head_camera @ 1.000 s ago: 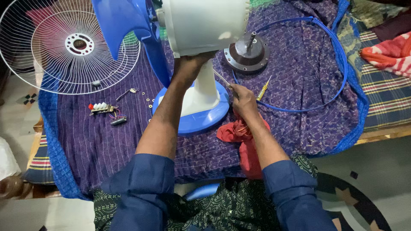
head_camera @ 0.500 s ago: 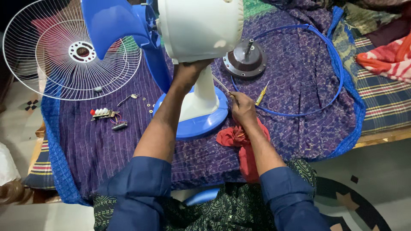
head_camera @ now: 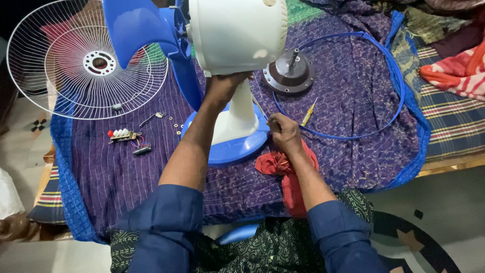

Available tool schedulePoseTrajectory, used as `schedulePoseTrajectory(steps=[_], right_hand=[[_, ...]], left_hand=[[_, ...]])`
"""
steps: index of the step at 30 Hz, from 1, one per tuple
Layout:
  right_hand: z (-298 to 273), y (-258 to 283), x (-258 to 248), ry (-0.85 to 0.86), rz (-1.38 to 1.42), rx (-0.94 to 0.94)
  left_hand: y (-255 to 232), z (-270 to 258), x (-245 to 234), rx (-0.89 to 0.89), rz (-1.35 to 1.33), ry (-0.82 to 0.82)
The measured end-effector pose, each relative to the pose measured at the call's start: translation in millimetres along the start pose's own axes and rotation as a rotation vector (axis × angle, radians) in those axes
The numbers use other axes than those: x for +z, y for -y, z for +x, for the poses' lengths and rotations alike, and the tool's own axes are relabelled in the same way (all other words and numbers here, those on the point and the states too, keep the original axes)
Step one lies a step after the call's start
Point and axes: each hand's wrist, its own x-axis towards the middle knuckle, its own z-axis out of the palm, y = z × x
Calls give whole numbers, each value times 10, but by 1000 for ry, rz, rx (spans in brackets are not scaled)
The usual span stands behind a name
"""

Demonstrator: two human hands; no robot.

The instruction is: The person disassembles and reassembles a small electric fan. They remove the motor housing, adjust internal components, and use a screwdriver and hammer to secure parts before reattaching the housing.

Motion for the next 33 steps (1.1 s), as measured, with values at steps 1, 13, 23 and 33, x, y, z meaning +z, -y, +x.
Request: schedulePoseTrajectory(steps=[1,13,23,33], right_hand=[[-9,13,-2,13,1,-13],[21,558,-164,-170,-200,-246],[-268,2560,-1398,-146,618,-598],[-452,3286,-1755,26,569,-782]], left_hand=[[0,-3,8,16,-18,5],[-2,8,5,5,-5,-11],[10,44,-31,13,73,-9],[-206,6,10,-58,173,11]])
